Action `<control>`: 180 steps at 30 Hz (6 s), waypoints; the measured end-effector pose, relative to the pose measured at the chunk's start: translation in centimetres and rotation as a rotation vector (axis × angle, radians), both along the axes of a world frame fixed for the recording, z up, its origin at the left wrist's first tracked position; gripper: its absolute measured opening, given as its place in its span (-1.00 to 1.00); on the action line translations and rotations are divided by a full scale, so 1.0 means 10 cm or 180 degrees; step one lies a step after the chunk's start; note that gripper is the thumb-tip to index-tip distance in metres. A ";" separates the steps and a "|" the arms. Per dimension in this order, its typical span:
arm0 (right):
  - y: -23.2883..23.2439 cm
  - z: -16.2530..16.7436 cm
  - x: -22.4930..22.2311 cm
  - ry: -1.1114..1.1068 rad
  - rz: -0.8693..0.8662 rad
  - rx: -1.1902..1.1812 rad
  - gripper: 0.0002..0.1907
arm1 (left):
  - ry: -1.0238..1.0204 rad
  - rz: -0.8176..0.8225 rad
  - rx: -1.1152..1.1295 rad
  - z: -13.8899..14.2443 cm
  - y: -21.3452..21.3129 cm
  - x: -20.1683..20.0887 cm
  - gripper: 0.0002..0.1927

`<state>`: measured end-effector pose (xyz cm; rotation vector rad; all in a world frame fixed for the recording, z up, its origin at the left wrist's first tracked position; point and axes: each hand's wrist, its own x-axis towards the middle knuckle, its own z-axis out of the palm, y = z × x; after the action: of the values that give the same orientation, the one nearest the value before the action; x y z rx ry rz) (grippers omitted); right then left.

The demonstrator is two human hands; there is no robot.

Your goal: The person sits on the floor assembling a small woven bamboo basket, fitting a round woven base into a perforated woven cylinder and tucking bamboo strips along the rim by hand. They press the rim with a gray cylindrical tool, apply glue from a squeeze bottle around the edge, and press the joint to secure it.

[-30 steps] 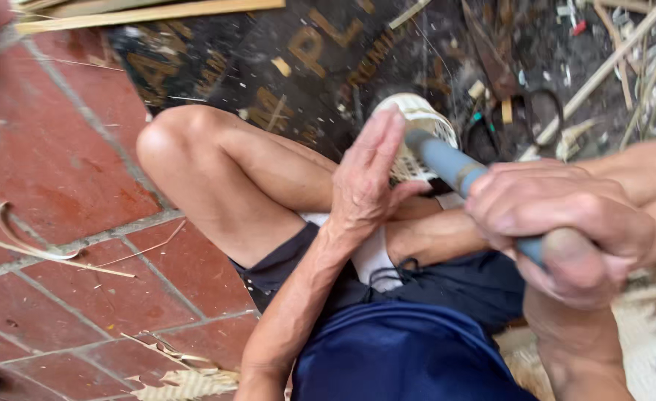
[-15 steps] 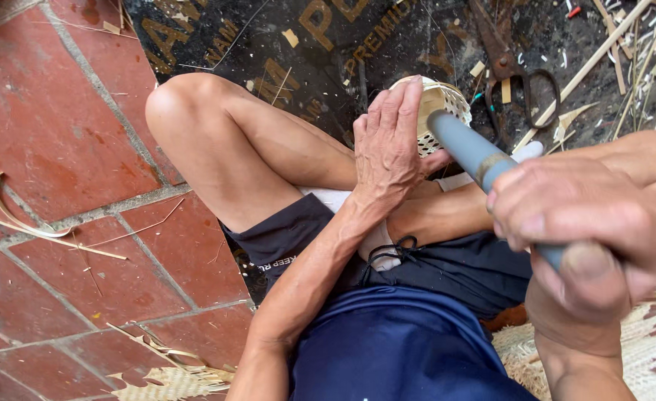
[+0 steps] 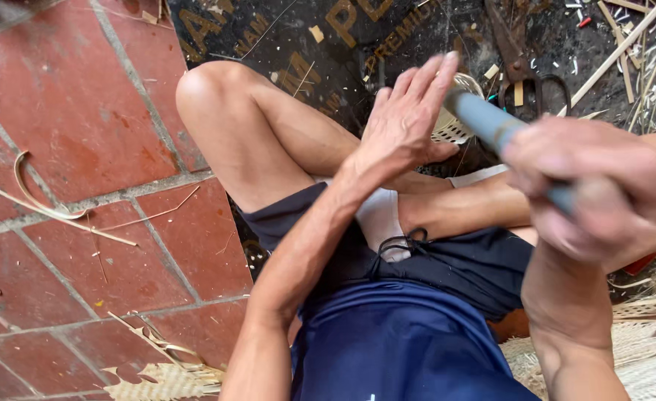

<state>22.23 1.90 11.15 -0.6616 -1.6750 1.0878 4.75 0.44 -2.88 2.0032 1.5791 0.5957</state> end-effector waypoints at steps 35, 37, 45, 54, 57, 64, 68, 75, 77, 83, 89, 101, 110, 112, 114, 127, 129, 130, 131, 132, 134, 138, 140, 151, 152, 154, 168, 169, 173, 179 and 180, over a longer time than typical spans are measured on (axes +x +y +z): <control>0.08 0.08 -0.02 0.0061 0.0443 0.0370 -0.80 | -0.0605 0.0517 0.0078 -0.20 -0.24 0.17 0.21; 0.14 0.01 -0.05 0.0065 0.0553 0.0412 -0.79 | -0.0554 0.0555 0.0073 -0.27 -0.25 0.18 0.20; -0.02 -0.59 -0.03 0.0635 -0.0380 -0.0135 -0.87 | -0.0624 0.0525 -0.0001 -0.29 -0.27 0.14 0.17; -0.10 -0.35 0.20 0.0722 -0.0402 -0.0111 -0.84 | -0.0307 -0.0220 0.0010 -0.10 0.03 -0.10 0.31; -0.11 -0.25 0.19 0.0548 -0.0372 -0.0069 -0.87 | -0.0562 0.0245 0.0214 -0.15 -0.05 -0.02 0.35; 0.09 0.01 -0.25 0.0432 -0.0309 -0.0142 -0.89 | -0.0512 0.0659 0.0132 -0.39 -0.23 0.21 0.26; 0.19 -0.27 -0.18 0.0357 -0.0070 0.0124 -0.84 | -0.0686 0.0622 -0.0001 -0.36 -0.24 0.19 0.22; 0.07 -0.57 0.08 0.0667 -0.0496 -0.0148 -0.80 | -0.0789 0.0511 0.0236 -0.26 -0.19 0.20 0.20; 0.00 -0.46 0.14 0.0654 -0.0488 -0.0259 -0.81 | -0.0810 0.0570 0.0168 -0.24 -0.13 0.17 0.22; -0.18 -0.23 0.43 0.0333 -0.0448 -0.0200 -0.80 | -0.0643 0.0078 0.0092 -0.23 -0.03 0.04 0.34; -0.03 -0.26 0.23 0.0141 -0.0282 0.0083 -0.89 | -0.0932 0.0520 0.0150 -0.35 -0.09 0.30 0.30; 0.07 -0.15 0.25 0.0563 -0.0232 0.0028 -0.87 | -0.1122 0.0505 -0.0009 -0.31 -0.05 0.22 0.21; 0.14 -0.36 0.62 0.0792 0.0385 0.0028 -0.81 | -0.1241 0.0292 0.0787 0.31 -0.37 -0.26 0.21; 0.44 -0.71 0.57 0.1091 -0.0492 -0.0543 -0.78 | -0.1307 0.0369 0.0883 0.49 -0.42 -0.27 0.20; 0.80 -1.17 0.58 0.1513 -0.1304 -0.1069 -0.76 | -0.1296 0.0451 0.0919 0.66 -0.46 -0.31 0.19; 0.86 -2.11 0.52 -0.1144 -0.2106 -0.1308 -0.53 | -0.1034 0.0685 0.0849 1.39 -0.58 -0.38 0.17; 0.86 -2.10 0.47 -0.1945 -0.2272 -0.0748 -0.52 | -0.1022 0.0638 0.0904 1.43 -0.57 -0.40 0.17; 0.85 -2.10 0.46 -0.2396 -0.2357 -0.0342 -0.55 | -0.1028 0.0635 0.0919 1.44 -0.56 -0.41 0.17; 0.85 -2.11 0.46 -0.2848 -0.2424 0.0066 -0.58 | -0.1006 0.0637 0.0919 1.44 -0.57 -0.41 0.17; 0.84 -2.12 0.46 -0.2799 -0.2372 0.0032 -0.59 | -0.0983 0.0640 0.0919 1.43 -0.58 -0.40 0.17; 0.84 -2.13 0.46 -0.2686 -0.2292 -0.0031 -0.61 | -0.0898 0.0629 0.0927 1.35 -0.61 -0.38 0.15; 0.90 -2.10 0.45 -0.2370 -0.2592 0.0026 -0.62 | -0.0771 0.0568 0.0958 1.00 -0.59 -0.31 0.13; 0.94 -2.07 0.42 -0.2167 -0.2724 -0.0060 -0.62 | -0.0628 0.0562 0.0999 0.68 -0.43 -0.26 0.13; 0.65 -1.54 0.94 -0.2502 -0.1933 -0.0080 -0.87 | -0.0988 0.0492 -0.0219 -0.12 -0.21 -0.31 0.33; 0.62 -1.43 1.20 -0.2671 -0.1914 -0.0208 -0.87 | -0.0937 0.0454 -0.0253 -0.11 -0.22 -0.31 0.32; 0.64 -1.26 1.74 -0.3424 -0.2042 0.0155 -0.90 | -0.0862 0.0621 -0.0746 -0.09 -0.17 -0.29 0.23; 1.40 -1.65 2.19 -0.0591 -0.3241 -0.1173 -0.67 | -0.0619 0.0667 -0.0436 -0.22 0.23 -0.05 0.01; 1.41 -1.64 2.18 -0.0693 -0.3327 -0.1139 -0.74 | -0.0634 0.0691 -0.0451 -0.20 0.24 -0.06 -0.01; 1.22 -1.52 1.99 -0.0101 -0.2446 -0.0907 -0.73 | -0.1711 0.0617 -0.0825 -0.11 0.20 -0.17 -0.27; 0.32 -0.55 1.29 -0.1154 -0.0982 -0.0524 -0.51 | -0.1995 0.0414 0.0752 0.17 -0.04 -0.21 0.00; 0.23 -0.33 1.18 -0.1410 -0.0799 -0.0272 -0.49 | -0.1806 0.0437 0.0911 0.23 -0.07 -0.21 0.00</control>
<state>34.02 4.21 7.81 -1.2024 -1.8559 0.8765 2.69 -0.28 -0.58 1.6979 1.3323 1.3709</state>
